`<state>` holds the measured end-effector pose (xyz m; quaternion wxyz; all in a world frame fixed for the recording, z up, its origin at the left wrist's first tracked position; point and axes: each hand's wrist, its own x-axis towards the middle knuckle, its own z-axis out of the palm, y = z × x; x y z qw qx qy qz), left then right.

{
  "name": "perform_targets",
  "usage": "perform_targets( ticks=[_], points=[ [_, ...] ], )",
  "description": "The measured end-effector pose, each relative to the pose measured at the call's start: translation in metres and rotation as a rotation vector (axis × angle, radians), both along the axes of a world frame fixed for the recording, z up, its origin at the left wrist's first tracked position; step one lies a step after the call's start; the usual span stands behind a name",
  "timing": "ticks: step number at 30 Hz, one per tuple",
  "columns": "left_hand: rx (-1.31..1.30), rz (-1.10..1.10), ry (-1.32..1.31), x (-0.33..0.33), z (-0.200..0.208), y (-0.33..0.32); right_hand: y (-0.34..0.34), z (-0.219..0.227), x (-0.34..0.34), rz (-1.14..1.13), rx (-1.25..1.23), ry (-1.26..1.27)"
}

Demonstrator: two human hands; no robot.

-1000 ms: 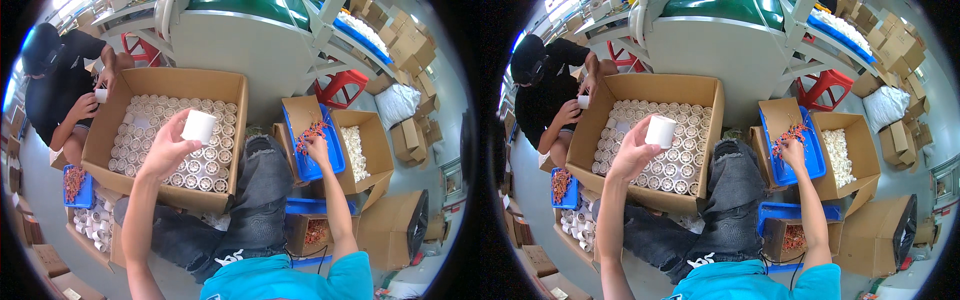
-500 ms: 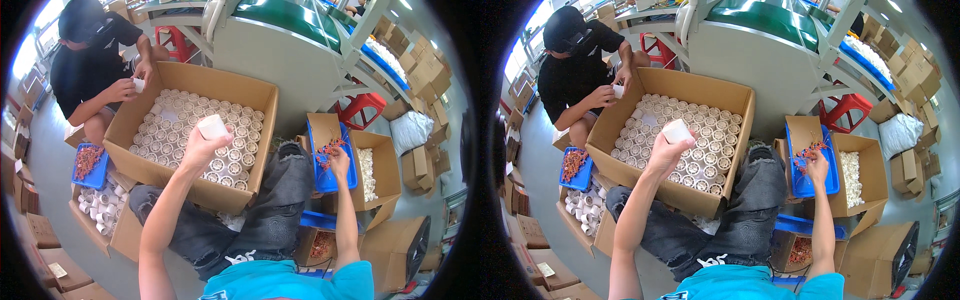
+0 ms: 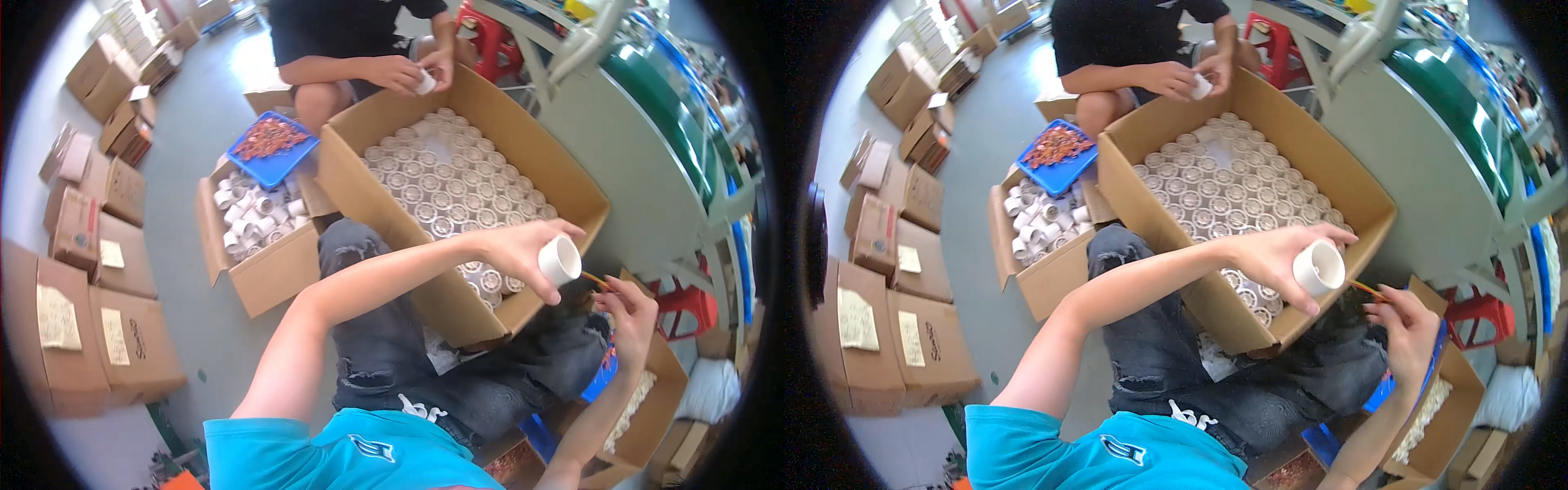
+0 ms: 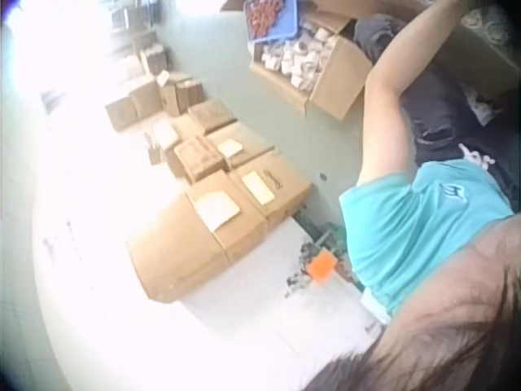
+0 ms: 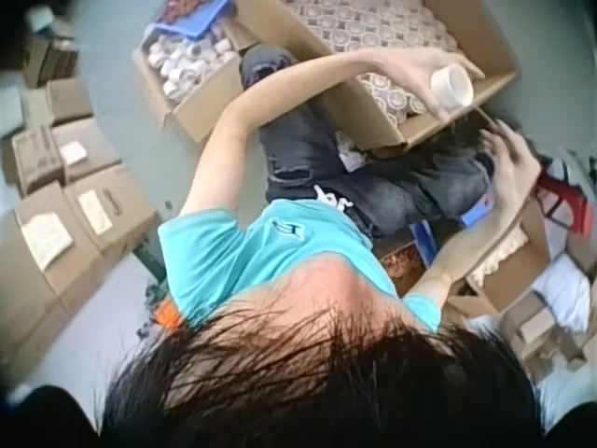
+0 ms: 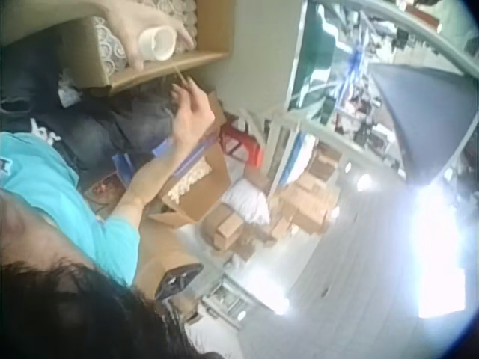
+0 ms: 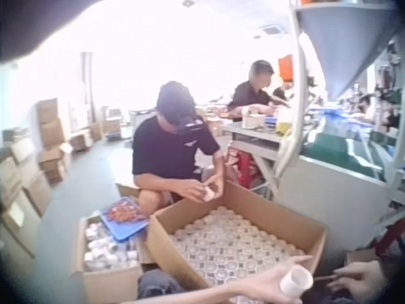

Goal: Assembling small electronic components by inserting red wires/parts into white cylindrical housings and organizing them in boxes.

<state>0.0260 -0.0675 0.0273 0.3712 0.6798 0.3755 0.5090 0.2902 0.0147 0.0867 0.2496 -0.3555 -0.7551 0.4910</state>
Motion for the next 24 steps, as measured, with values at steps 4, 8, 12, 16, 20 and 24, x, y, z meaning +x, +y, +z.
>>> perform_targets(
  ticks=[4, 8, 12, 16, 20, 24],
  points=[
    [-0.325, -0.082, 0.051, -0.033, 0.007, -0.023, 0.005, 0.006, -0.084, 0.294, 0.025, -0.046],
    [-0.278, 0.088, 0.155, -0.052, -0.003, -0.048, 0.01, -0.022, -0.118, 0.389, -0.169, 0.08],
    [-0.477, 0.169, 0.414, -0.047, 0.005, -0.056, 0.009, -0.07, -0.127, 0.224, 0.191, -0.011],
    [-0.144, 0.485, 0.65, -0.038, -0.02, -0.043, 0.005, -0.066, -0.123, 0.13, 0.289, 0.05],
    [0.179, 0.777, 0.585, -0.039, -0.029, -0.028, 0.007, -0.054, -0.107, -0.04, 0.196, 0.431],
    [0.282, 0.858, 0.469, -0.028, -0.026, -0.018, -0.009, -0.048, -0.097, 0.022, 0.244, 0.555]
  ],
)
